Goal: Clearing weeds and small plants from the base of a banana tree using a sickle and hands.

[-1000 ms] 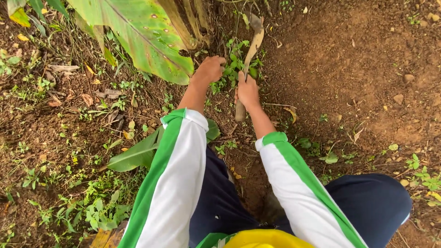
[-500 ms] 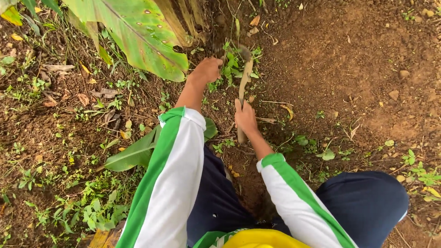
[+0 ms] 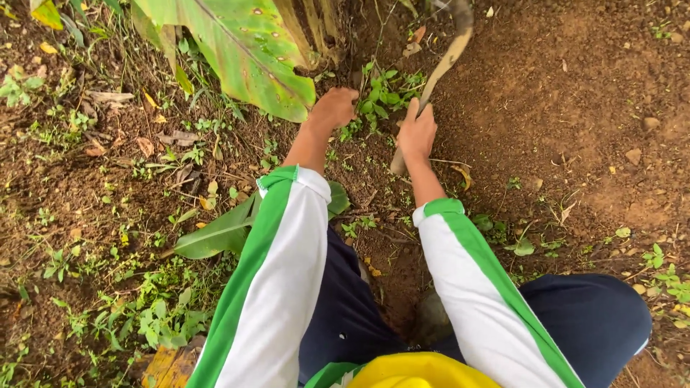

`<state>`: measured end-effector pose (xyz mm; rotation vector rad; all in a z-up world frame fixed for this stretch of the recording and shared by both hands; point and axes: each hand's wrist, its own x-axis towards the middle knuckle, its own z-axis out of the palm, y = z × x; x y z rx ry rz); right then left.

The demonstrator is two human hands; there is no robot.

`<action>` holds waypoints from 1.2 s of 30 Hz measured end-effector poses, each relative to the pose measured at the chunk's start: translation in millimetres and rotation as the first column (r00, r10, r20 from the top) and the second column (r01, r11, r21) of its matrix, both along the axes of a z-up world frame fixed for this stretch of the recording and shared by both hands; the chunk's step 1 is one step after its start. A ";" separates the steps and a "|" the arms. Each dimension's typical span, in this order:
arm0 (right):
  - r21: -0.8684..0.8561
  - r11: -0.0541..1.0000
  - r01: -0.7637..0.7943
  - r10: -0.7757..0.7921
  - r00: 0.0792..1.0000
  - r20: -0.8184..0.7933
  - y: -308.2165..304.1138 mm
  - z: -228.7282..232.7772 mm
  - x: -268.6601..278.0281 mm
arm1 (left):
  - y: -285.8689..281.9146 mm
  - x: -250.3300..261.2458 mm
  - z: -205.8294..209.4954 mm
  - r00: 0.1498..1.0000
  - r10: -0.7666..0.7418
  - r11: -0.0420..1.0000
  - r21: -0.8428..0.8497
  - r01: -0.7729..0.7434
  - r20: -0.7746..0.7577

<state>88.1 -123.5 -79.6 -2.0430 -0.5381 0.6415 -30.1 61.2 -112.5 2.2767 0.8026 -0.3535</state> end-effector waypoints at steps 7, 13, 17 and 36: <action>0.030 0.979 -0.201 0.202 0.979 -0.031 27.2 24.9 13.5 | 4.7 7.3 -10.7 1.000 -0.019 0.999 -0.032 0.019 0.001; 0.011 0.986 -0.168 0.167 0.970 -0.176 29.6 0.4 -5.4 | 2.4 8.8 -4.0 0.999 -0.027 0.998 -0.048 0.026 -0.021; 0.016 0.982 -0.189 0.189 0.968 -0.166 42.3 6.7 5.1 | 6.0 13.9 -38.7 0.998 -0.028 0.999 -0.035 0.027 -0.047; -0.053 0.976 -0.209 0.192 0.954 -0.231 -64.8 -45.2 -30.9 | -29.8 -15.0 111.8 0.971 -0.096 0.979 -0.199 0.052 -0.220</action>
